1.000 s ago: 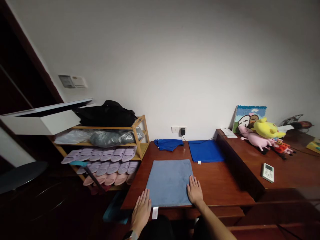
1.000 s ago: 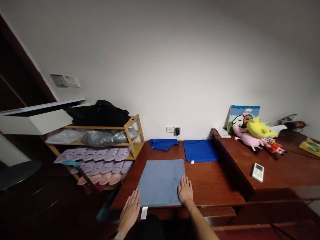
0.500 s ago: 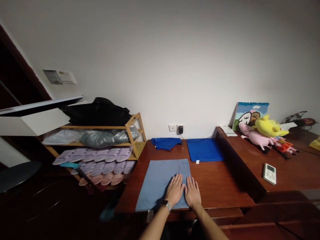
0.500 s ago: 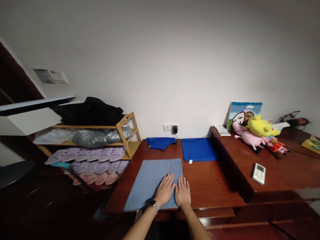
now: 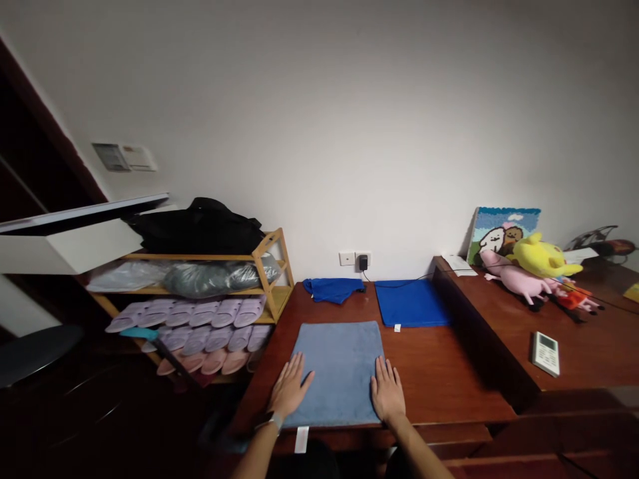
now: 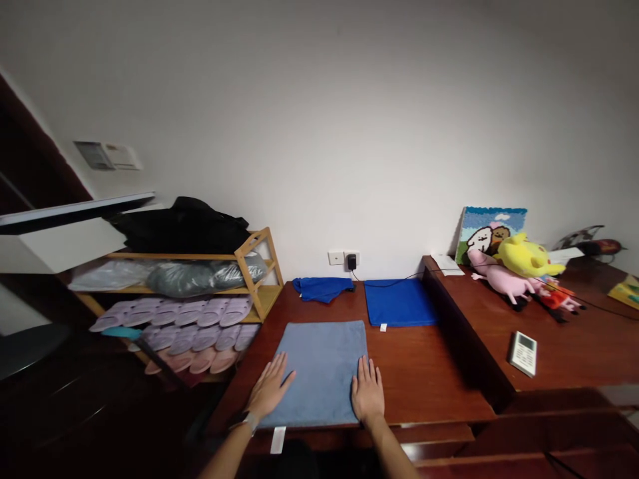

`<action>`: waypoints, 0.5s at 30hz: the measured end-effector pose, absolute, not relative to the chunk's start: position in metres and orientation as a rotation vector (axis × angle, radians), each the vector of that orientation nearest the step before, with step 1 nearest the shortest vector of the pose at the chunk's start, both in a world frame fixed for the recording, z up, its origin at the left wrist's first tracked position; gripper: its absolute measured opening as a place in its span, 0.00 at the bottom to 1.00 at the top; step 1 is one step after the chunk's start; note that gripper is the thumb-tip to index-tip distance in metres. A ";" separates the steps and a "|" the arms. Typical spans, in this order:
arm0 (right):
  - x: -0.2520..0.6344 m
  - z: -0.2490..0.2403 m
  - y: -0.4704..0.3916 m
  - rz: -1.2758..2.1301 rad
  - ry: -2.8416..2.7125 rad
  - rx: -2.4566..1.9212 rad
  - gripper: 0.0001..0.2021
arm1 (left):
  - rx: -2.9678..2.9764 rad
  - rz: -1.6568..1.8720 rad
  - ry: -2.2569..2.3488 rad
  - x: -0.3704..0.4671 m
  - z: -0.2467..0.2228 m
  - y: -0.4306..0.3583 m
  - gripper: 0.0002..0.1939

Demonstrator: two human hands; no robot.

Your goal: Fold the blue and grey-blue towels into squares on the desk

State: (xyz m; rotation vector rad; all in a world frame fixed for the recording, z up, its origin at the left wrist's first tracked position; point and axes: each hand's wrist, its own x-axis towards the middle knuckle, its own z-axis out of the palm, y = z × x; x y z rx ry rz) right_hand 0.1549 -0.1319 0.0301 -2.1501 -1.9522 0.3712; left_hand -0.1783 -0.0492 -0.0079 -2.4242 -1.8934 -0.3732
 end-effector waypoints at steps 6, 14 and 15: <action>0.154 0.022 -0.125 0.304 -1.952 -2.186 0.31 | -2.412 -0.451 -1.858 -0.207 -0.020 -0.051 0.39; 0.164 0.044 -0.064 0.379 -1.993 -2.153 0.31 | -2.422 -0.458 -1.867 -0.203 -0.016 -0.054 0.39; 0.164 0.045 -0.057 0.391 -2.007 -2.149 0.32 | -2.424 -0.453 -1.867 -0.204 -0.016 -0.054 0.39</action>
